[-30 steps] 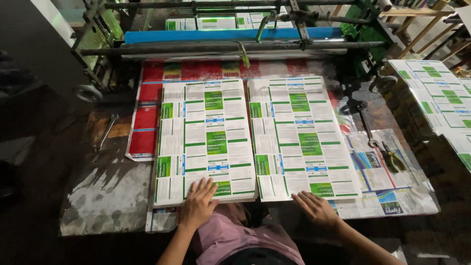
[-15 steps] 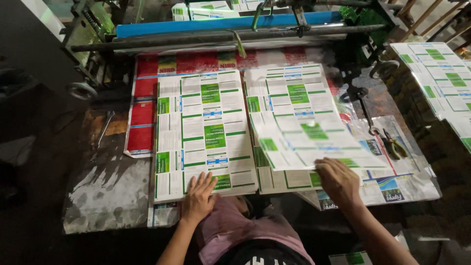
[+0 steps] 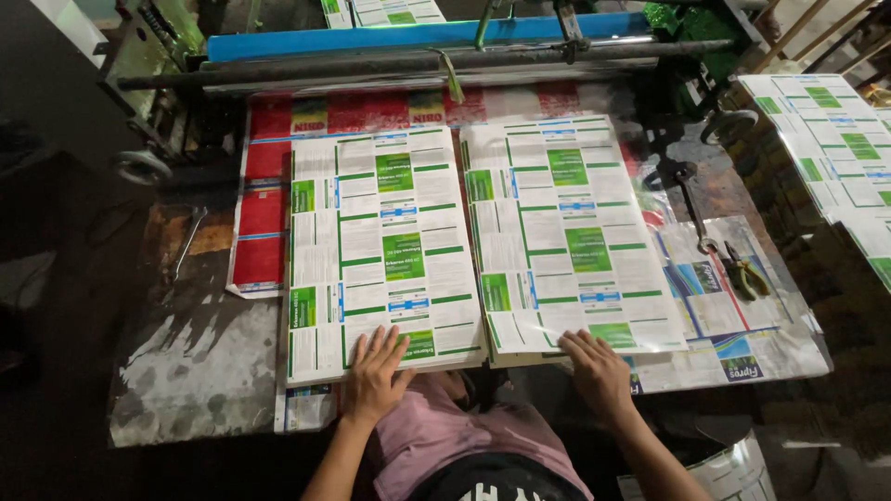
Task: The person picks up stacks of printed paper sheets from a pile and places them onto a table surface. They repeatedly align and smooth the sheets with their hands to organize them into neat stacks.
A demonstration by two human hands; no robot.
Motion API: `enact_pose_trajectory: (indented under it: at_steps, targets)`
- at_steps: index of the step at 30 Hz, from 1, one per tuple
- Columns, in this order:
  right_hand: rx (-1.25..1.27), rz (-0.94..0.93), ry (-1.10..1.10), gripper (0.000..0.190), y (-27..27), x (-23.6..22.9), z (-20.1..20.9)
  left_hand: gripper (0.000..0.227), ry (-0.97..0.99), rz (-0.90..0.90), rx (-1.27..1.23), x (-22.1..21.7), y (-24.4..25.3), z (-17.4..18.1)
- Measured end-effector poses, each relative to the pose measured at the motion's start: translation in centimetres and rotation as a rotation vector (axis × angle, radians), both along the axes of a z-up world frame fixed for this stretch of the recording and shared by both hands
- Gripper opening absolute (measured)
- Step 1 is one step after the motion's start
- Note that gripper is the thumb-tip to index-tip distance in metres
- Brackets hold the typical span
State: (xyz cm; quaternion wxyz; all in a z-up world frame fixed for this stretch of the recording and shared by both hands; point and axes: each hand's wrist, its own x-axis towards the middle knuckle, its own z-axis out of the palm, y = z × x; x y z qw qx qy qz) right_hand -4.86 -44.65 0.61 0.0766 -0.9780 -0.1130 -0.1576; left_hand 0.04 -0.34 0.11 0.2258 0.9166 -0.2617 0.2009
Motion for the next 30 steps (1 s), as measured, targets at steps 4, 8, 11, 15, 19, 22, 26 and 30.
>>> enact_pose_trajectory:
  at_steps: [4,8,11,15,19,22,26,30]
  targets:
    - [0.024,0.018,-0.021,0.052,0.0,1.6,0.4,0.054,-0.038,0.006,-0.055,0.0,-0.1,0.2]
    - [0.007,0.032,-0.159,0.047,0.7,4.3,2.0,0.053,-0.01,0.019,-0.084,-0.1,-0.3,-0.4]
    - [0.028,0.044,-0.223,0.039,0.5,7.4,1.1,0.055,0.019,0.055,0.059,-0.4,-0.2,-1.1]
    - [0.026,0.06,-0.178,0.036,0.0,11.0,1.0,0.056,0.018,0.049,0.066,-0.2,0.2,-0.4]
    - [0.024,0.096,-0.233,0.041,0.2,14.2,2.3,0.048,0.082,0.01,0.014,0.0,0.3,0.8]
    - [0.03,0.108,-0.277,0.043,0.2,16.5,2.1,0.047,0.103,0.005,0.011,0.1,0.4,0.4]
    - [0.053,0.133,-0.28,0.038,0.4,19.2,2.9,0.033,0.036,0.002,-0.05,0.5,0.6,-0.7]
    - [0.022,0.149,-0.216,0.049,-0.3,22.2,1.9,0.033,0.005,0.001,-0.089,0.7,0.4,-0.5]
